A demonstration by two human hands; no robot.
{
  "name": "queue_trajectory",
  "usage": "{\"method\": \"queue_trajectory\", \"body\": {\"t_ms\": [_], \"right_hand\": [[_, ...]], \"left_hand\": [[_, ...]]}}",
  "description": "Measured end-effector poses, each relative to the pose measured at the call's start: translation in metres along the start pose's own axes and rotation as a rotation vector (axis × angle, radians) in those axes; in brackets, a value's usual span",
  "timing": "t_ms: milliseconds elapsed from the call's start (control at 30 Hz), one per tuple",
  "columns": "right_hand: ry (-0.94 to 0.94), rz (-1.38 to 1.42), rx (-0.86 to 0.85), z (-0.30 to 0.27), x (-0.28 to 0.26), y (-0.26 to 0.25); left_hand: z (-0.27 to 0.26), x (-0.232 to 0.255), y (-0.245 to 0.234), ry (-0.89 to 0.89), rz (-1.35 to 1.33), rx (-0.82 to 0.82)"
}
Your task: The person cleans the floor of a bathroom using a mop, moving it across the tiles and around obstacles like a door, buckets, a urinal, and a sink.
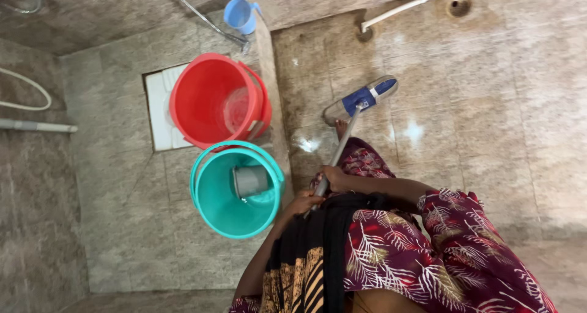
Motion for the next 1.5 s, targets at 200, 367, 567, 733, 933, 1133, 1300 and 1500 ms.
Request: {"method": "queue_trajectory", "body": {"t_ms": [200,367,567,733,933,1133,1300,1500], "right_hand": [[0.029,-0.002,0.096,-0.005,-0.018,-0.038],[-0.030,0.010,0.056,0.004,-0.062,-0.059],[-0.093,0.074,0.034,0.028,-0.146,-0.079],[-0.099,0.099,0.039,0.057,-0.230,-0.103],[-0.144,0.014,0.119,0.078,-0.322,-0.146],[-0.162,0.011,0.254,0.076,-0.340,-0.175],[-0.220,0.061,0.319,0.070,-0.342,-0.178],[-0.255,0.276,0.379,0.064,-0.336,-0.158]], "left_hand": [[0.035,0.015,0.024,-0.108,0.019,-0.013],[0.065,0.045,0.035,-0.092,-0.085,-0.061],[0.120,0.105,0.029,-0.098,-0.082,-0.003],[0.188,0.163,0.026,-0.126,-0.111,-0.001],[0.248,0.240,0.051,-0.134,-0.278,-0.011],[0.259,0.266,0.077,-0.123,-0.355,-0.018],[0.265,0.271,0.074,-0.123,-0.224,-0.019],[0.273,0.259,0.054,-0.152,-0.221,-0.070]]}}
Point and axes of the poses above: each hand's wrist, its own z-axis towards the middle knuckle, its own y-axis out of the palm, x = y × z, the point moved 6 cm from there along z, towards the middle knuckle, and after that the axes turned 10 degrees about -z, right-handed, at the moved point
